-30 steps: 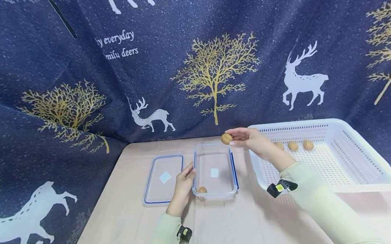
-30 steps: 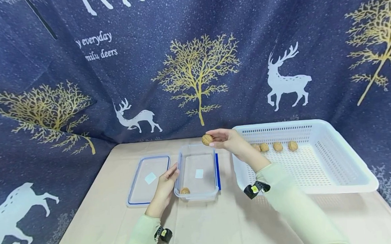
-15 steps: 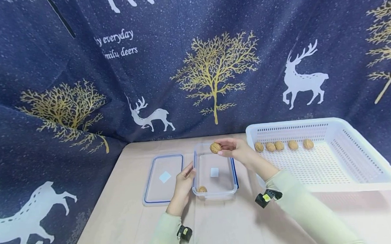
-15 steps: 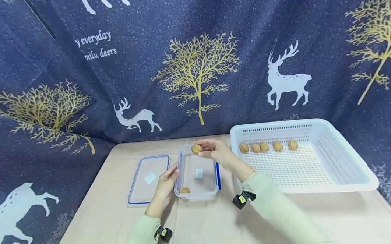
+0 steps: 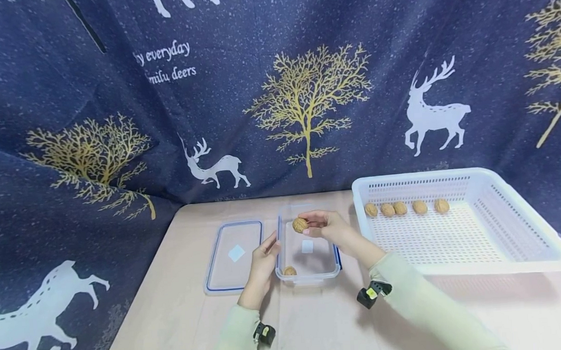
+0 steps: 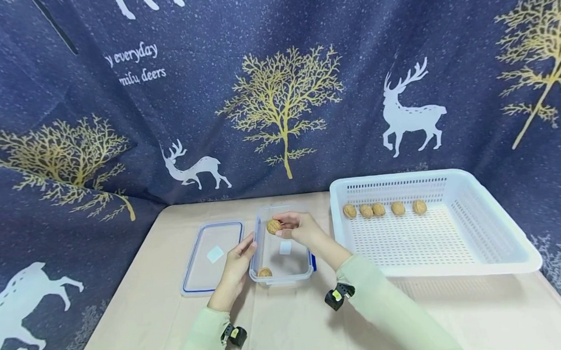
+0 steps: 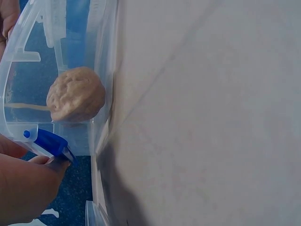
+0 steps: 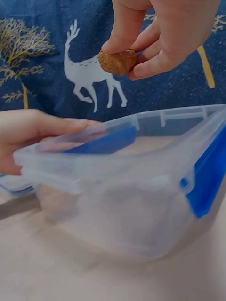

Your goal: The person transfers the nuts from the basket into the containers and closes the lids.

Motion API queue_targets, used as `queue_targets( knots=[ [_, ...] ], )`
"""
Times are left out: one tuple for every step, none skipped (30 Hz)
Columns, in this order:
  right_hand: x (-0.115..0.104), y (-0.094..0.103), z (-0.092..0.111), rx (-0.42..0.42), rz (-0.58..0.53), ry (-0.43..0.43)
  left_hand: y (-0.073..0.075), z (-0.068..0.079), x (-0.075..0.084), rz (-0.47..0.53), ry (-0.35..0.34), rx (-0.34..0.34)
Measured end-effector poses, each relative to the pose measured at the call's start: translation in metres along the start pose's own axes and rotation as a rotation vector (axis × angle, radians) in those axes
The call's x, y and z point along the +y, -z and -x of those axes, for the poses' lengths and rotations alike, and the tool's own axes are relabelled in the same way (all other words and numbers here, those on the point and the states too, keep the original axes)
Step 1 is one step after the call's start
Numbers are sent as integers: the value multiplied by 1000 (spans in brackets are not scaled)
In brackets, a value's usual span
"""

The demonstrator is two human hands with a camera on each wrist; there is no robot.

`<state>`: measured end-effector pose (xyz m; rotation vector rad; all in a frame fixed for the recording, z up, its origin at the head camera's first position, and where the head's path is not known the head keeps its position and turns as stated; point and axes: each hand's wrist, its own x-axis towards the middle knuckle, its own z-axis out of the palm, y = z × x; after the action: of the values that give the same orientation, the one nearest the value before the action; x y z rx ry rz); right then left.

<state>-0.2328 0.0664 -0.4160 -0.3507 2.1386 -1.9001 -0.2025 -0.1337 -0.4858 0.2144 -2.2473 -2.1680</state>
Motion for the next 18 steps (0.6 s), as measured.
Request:
queue_targets(
  knots=[
    [0, -2, 1, 5, 0, -6, 1, -4, -6, 3, -1, 2],
    [1, -5, 1, 9, -3, -11, 1, -4, -5, 4, -2, 2],
    [1, -8, 2, 11, -4, -11, 1, -4, -5, 6, -4, 2],
    [3, -10, 2, 21, -4, -16, 1, -4, -5, 9, 0, 2],
    [4, -13, 2, 27, -3, -13, 1, -4, -5, 10, 1, 3],
    [6, -15, 2, 29, -3, -14, 1, -4, -5, 12, -1, 4],
    [8, -18, 2, 33, -6, -16, 1, -4, -5, 10, -7, 4],
    [11, -20, 2, 39, -6, -18, 1, -4, -6, 8, -10, 5],
    [14, -22, 2, 40, -2, -16, 1, -4, -5, 8, -13, 5],
    [16, -25, 2, 44, -3, -23, 1, -4, -5, 6, -13, 5],
    [19, -27, 2, 40, -5, -16, 1, -4, -6, 6, -16, 2],
    [22, -29, 2, 38, -6, -14, 1, -4, -6, 4, -17, 2],
    [25, -30, 2, 39, -6, -11, 1, -4, -6, 2, -20, 0],
    [28, -32, 2, 40, -10, -12, 1, -4, -6, 5, -17, 1],
    [30, -34, 2, 37, -18, -13, 1, -5, -6, 9, -14, 1],
    [33, -35, 2, 37, -23, -16, 1, -5, -6, 13, -11, 2],
    [35, -36, 2, 33, -28, -18, 1, -5, -6, 9, -17, 0],
    [37, -37, 2, 33, -33, -31, 1, -5, -6, 10, -16, 2]
  ],
)
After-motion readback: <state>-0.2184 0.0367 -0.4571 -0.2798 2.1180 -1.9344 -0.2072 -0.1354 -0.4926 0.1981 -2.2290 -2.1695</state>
